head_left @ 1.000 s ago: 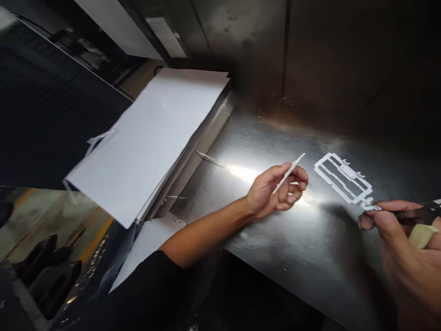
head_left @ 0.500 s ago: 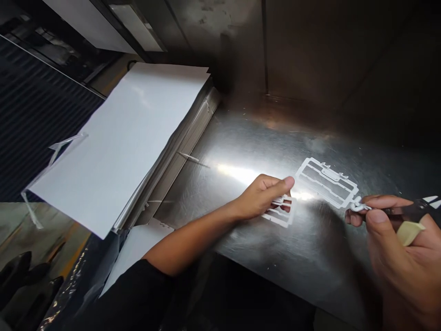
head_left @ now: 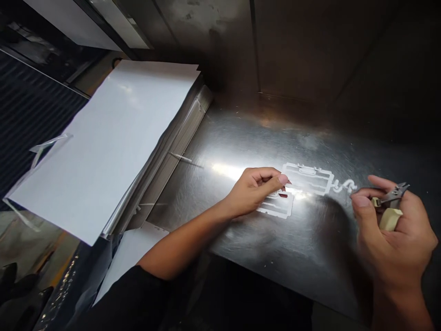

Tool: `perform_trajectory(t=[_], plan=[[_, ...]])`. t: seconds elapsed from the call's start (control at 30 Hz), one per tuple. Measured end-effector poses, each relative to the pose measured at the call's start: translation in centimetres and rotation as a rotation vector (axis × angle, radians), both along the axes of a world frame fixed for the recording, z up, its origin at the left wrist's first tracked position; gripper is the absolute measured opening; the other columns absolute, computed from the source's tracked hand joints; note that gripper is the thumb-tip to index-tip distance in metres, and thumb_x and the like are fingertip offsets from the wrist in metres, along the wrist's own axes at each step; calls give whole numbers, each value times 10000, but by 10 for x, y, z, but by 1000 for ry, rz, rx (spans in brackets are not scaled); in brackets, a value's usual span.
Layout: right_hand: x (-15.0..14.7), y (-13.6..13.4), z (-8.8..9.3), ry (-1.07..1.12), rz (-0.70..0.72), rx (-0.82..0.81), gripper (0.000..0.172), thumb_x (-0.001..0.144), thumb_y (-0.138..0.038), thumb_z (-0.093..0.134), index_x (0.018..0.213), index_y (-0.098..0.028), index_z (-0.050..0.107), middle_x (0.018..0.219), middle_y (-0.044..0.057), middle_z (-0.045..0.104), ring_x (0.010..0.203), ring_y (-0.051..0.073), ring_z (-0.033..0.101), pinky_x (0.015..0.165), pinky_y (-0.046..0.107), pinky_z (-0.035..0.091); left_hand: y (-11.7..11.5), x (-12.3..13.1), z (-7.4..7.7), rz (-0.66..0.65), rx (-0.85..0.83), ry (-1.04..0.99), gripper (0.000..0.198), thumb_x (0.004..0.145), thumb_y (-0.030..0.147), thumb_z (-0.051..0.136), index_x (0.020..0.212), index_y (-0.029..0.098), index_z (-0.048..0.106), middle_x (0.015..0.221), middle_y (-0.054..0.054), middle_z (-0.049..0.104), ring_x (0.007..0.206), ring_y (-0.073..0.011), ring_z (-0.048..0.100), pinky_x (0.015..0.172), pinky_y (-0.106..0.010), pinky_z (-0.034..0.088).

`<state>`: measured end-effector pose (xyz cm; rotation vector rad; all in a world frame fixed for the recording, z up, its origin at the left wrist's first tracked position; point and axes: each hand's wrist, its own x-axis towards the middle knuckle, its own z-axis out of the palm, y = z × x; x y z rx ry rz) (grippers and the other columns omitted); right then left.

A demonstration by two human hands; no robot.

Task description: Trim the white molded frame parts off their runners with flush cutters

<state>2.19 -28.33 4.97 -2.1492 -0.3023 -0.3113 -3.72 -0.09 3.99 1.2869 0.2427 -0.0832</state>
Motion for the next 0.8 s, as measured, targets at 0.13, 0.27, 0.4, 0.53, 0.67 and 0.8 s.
perform_trajectory(t=[0.13, 0.27, 0.4, 0.53, 0.67, 0.8], plan=[[0, -3, -15, 154, 257, 52, 655, 1234, -653, 707, 1734, -243, 604, 1080, 34, 778, 821, 256, 721, 791, 425, 567, 0, 2, 0, 143, 51, -67, 383, 945, 562, 993, 930, 194, 889, 856, -30, 763, 759, -140, 684, 666, -242, 524], [-5, -3, -26, 214, 394, -5, 671, 1321, -619, 535, 1877, -275, 383, 1120, 35, 782, 948, 278, 774, 831, 430, 591, -1, 1, 2, 146, 71, -135, 302, 990, 495, 969, 928, 206, 907, 839, -25, 776, 769, -133, 684, 704, -237, 535], [-7, 1, -29, 214, 444, 11, 715, 1326, -566, 542, 1919, -274, 270, 1129, 46, 787, 921, 277, 776, 807, 423, 635, -4, -1, 2, 103, 56, -137, 279, 973, 478, 986, 958, 207, 920, 837, -24, 775, 779, -145, 732, 724, -246, 572], [-7, 4, -24, 241, 417, 90, 739, 1325, -565, 563, 1934, -287, 251, 1149, 39, 781, 878, 243, 746, 826, 407, 649, -7, -1, 0, 90, 59, -96, 380, 939, 557, 1001, 945, 189, 905, 843, -29, 764, 770, -161, 745, 735, -272, 619], [-11, 7, -21, 279, 383, 122, 747, 1322, -599, 577, 1938, -330, 252, 1180, 35, 774, 989, 260, 760, 921, 437, 620, -8, -1, -2, 79, 106, -101, 426, 963, 599, 970, 924, 183, 889, 832, -40, 769, 760, -158, 729, 684, -257, 593], [-12, 6, -21, 298, 396, 110, 754, 1326, -625, 562, 1942, -369, 212, 1152, 15, 761, 1011, 267, 762, 990, 465, 592, -9, -2, -3, 69, 114, -138, 446, 995, 614, 939, 907, 181, 876, 810, -40, 767, 724, -149, 725, 646, -243, 563]])
